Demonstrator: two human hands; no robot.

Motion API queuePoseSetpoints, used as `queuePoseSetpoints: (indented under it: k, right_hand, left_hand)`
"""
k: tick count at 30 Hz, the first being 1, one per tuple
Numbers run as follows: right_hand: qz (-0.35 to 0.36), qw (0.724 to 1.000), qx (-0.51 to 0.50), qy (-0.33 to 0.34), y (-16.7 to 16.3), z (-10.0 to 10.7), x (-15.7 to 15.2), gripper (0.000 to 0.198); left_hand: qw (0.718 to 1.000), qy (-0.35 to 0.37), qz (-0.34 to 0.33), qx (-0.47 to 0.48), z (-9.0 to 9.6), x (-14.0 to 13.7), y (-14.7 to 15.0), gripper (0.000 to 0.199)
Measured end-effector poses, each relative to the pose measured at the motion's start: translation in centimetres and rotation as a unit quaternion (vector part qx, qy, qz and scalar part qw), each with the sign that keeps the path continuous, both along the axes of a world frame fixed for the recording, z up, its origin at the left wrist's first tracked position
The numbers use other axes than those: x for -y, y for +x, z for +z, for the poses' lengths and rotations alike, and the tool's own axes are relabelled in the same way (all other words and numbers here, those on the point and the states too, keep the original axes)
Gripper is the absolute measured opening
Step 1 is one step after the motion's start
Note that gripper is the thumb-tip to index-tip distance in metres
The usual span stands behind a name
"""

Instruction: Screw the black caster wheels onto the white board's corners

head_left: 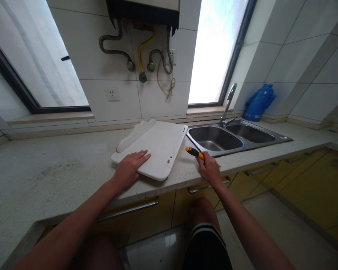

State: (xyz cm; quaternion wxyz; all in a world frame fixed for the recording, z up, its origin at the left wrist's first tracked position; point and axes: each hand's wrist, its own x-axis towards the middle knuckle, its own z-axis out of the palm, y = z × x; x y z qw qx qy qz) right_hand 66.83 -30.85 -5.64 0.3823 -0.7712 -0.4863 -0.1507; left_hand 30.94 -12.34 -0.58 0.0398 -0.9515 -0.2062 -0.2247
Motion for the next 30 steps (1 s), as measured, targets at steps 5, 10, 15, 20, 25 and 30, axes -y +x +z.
queuePoseSetpoints:
  k: [5, 10, 15, 20, 25, 30]
  right_hand:
    - [0.007, 1.0, -0.006, 0.019, 0.2, -0.2, 0.0, 0.03]
    - [0.047, 0.996, -0.001, 0.071, 0.2, -0.4, 0.0, 0.026]
    - [0.043, 0.984, 0.006, 0.17, 0.1, -0.5, 0.8, 0.026]
    - [-0.023, 0.963, 0.004, 0.267, -0.7, 0.1, 2.9, 0.025]
    - [-0.042, 0.946, -0.027, 0.321, -1.8, 1.2, 3.8, 0.038]
    - [0.002, 0.949, -0.074, 0.306, -2.6, 1.6, 3.4, 0.036]
  left_hand:
    - [1.0, 0.008, 0.0, -0.015, 0.3, 1.0, -0.4, 0.081]
    - [0.999, 0.012, -0.008, -0.04, 0.5, 2.3, -1.2, 0.088]
    - [0.997, 0.025, -0.019, -0.063, 0.5, 3.4, -2.4, 0.092]
    - [0.995, 0.044, -0.05, -0.08, 0.9, 3.8, -4.6, 0.088]
    - [0.992, 0.065, -0.08, -0.078, 0.6, 3.4, -7.5, 0.092]
    - [0.989, 0.083, -0.103, -0.069, 0.2, 4.0, -10.0, 0.1]
